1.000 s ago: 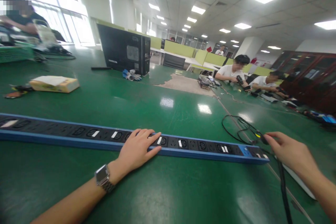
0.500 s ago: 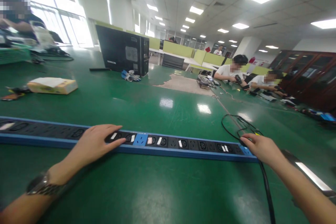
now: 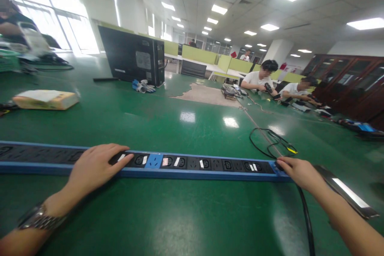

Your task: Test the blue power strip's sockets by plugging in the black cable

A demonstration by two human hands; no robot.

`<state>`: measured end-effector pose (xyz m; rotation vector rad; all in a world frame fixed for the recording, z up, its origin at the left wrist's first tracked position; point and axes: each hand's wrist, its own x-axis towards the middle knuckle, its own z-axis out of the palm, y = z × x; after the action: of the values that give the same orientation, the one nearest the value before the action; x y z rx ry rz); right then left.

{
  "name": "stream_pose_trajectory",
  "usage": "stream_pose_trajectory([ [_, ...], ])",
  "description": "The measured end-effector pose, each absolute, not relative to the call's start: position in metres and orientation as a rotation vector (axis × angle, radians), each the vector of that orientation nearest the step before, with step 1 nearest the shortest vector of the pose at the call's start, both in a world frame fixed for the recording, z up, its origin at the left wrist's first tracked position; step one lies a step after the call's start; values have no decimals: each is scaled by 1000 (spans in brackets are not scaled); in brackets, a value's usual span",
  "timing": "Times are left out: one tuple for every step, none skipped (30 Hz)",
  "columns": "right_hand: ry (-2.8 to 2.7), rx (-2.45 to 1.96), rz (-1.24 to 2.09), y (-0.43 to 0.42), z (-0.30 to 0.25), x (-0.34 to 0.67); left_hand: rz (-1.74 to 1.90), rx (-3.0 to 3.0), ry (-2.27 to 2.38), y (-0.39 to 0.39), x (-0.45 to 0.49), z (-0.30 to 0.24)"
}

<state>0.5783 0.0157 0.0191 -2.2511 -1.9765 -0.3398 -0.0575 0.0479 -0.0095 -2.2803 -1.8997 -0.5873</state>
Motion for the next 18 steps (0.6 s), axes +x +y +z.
stream_pose_trajectory([
  [-2014,-2247,-288,15,18,582,-589,-2273,-1905,48,-57,-10],
  [-2048,-2245,-232,15,18,584,-593,-2266,-1908,48,-57,-9],
  [-2073,-2243,-185,15,17,586,-599,-2261,-1910,48,-57,-9],
  [-2091,-2239,-153,15,17,587,-605,-2259,-1912,48,-57,-9],
  [-2106,-2233,-126,15,16,588,-611,-2259,-1914,48,-56,-9],
  [-2118,-2226,-105,16,15,588,-616,-2261,-1915,47,-56,-9],
  [-2126,-2220,-91,16,14,588,-620,-2263,-1916,47,-56,-8],
  [-2128,-2216,-86,16,13,589,-622,-2264,-1918,47,-56,-8],
  [-2127,-2213,-86,16,11,589,-623,-2265,-1920,47,-56,-8],
  [-2126,-2210,-88,16,10,589,-622,-2264,-1922,47,-56,-8],
  [-2125,-2206,-89,15,8,590,-622,-2263,-1924,48,-56,-8],
  [-2123,-2202,-92,15,6,590,-621,-2263,-1926,48,-56,-8],
  [-2117,-2196,-99,14,4,590,-620,-2262,-1928,48,-56,-8],
  [-2111,-2191,-108,14,3,590,-617,-2263,-1929,49,-56,-9],
  [-2104,-2184,-121,13,1,589,-613,-2263,-1929,49,-57,-9],
  [-2099,-2176,-135,13,0,587,-608,-2262,-1928,49,-57,-9],
  [-2096,-2168,-147,12,0,586,-601,-2259,-1928,49,-57,-10],
  [-2096,-2159,-154,12,-1,584,-596,-2253,-1929,49,-58,-10],
])
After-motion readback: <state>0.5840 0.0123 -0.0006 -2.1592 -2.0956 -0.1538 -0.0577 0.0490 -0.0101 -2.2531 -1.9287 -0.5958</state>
